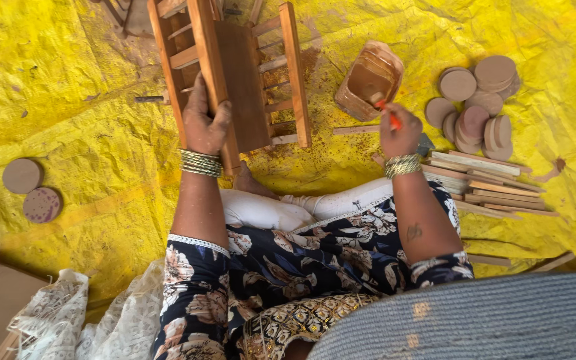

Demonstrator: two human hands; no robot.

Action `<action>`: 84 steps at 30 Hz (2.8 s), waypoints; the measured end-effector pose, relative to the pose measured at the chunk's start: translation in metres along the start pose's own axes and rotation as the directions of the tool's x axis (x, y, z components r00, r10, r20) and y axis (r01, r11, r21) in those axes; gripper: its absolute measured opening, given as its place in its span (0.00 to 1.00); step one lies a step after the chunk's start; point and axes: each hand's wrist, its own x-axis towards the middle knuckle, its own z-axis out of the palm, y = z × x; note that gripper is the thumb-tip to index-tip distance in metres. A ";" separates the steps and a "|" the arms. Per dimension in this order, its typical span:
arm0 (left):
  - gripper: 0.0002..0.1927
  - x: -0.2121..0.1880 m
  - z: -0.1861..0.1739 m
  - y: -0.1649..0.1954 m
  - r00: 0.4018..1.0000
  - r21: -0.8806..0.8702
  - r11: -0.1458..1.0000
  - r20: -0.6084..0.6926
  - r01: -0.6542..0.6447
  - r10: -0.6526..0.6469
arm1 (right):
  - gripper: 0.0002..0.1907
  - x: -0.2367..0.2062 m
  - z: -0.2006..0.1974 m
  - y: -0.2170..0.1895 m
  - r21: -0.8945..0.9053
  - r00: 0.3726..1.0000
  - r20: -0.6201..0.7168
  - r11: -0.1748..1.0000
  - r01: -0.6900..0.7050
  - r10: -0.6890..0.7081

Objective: The person sits on the ground and applies a reddish-brown stain to a small wooden chair using a brush, dipping the brush into a container of stain. They rotate and reposition the chair to coat the seat, back, and side rails, working the stain into the slats and edges.

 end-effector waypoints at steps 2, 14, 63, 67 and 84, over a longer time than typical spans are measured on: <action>0.35 0.000 0.001 -0.002 0.998 -0.027 0.998 0.010 -0.056 0.056 | 0.10 0.010 0.010 0.031 0.101 0.978 -0.036 0.975 -0.199 0.204; 0.36 0.005 0.027 -0.006 0.979 0.505 0.858 -0.111 -0.093 0.171 | 0.09 0.038 0.027 0.098 -0.053 0.963 -0.012 0.962 -0.268 0.268; 0.48 -0.001 0.012 -0.004 0.993 0.382 0.917 -0.011 0.113 -0.118 | 0.09 0.001 0.043 0.080 0.337 0.921 -0.010 0.868 -0.363 0.389; 0.49 -0.003 0.007 -0.007 0.996 0.344 0.935 -0.003 0.088 -0.093 | 0.10 -0.007 0.045 0.059 0.075 0.901 0.136 0.902 -0.425 0.413; 0.52 -0.002 -0.014 -0.019 1.000 0.389 0.921 -0.014 0.026 -0.023 | 0.20 -0.020 0.187 -0.135 -0.234 0.916 0.257 0.900 0.368 -0.308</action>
